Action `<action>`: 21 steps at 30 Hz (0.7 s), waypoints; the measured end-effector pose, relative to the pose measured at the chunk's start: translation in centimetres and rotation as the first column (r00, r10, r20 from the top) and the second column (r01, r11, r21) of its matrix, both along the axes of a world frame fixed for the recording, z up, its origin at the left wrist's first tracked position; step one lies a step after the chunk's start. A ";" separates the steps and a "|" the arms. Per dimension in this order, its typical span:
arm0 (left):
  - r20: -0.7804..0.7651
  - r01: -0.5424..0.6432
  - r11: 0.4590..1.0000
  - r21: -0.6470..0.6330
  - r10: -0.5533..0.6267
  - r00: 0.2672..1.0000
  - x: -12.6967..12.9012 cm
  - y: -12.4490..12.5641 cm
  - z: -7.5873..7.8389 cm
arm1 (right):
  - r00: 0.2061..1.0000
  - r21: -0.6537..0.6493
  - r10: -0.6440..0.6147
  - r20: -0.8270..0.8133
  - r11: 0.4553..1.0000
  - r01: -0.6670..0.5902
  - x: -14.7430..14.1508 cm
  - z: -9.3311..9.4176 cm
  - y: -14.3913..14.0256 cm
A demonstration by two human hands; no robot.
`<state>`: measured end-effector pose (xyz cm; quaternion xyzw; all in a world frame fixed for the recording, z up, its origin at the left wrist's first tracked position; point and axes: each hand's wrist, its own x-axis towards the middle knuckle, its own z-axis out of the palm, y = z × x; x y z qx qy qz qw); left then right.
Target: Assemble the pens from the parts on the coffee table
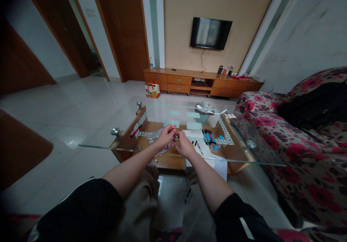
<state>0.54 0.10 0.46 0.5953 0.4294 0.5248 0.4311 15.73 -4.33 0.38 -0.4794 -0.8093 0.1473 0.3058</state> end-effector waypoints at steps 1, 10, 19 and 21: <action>-0.003 0.003 1.000 0.002 -0.003 1.000 0.0 0.0 -0.1 | 1.000 -0.002 -0.007 0.002 1.000 0.007 0.0 0.1 0.0; -0.043 0.030 0.997 0.065 -0.027 0.999 -0.1 0.3 -0.5 | 0.999 0.008 -0.050 0.013 0.999 0.050 -0.1 0.3 0.2; -0.021 0.048 0.998 0.041 -0.047 0.999 -0.1 0.0 -0.3 | 0.997 0.013 -0.082 0.007 0.997 0.082 -0.1 0.4 0.3; -0.014 0.054 0.998 0.041 -0.053 0.998 -0.1 0.0 -0.4 | 0.996 0.014 -0.090 0.008 0.996 0.090 -0.1 0.5 0.2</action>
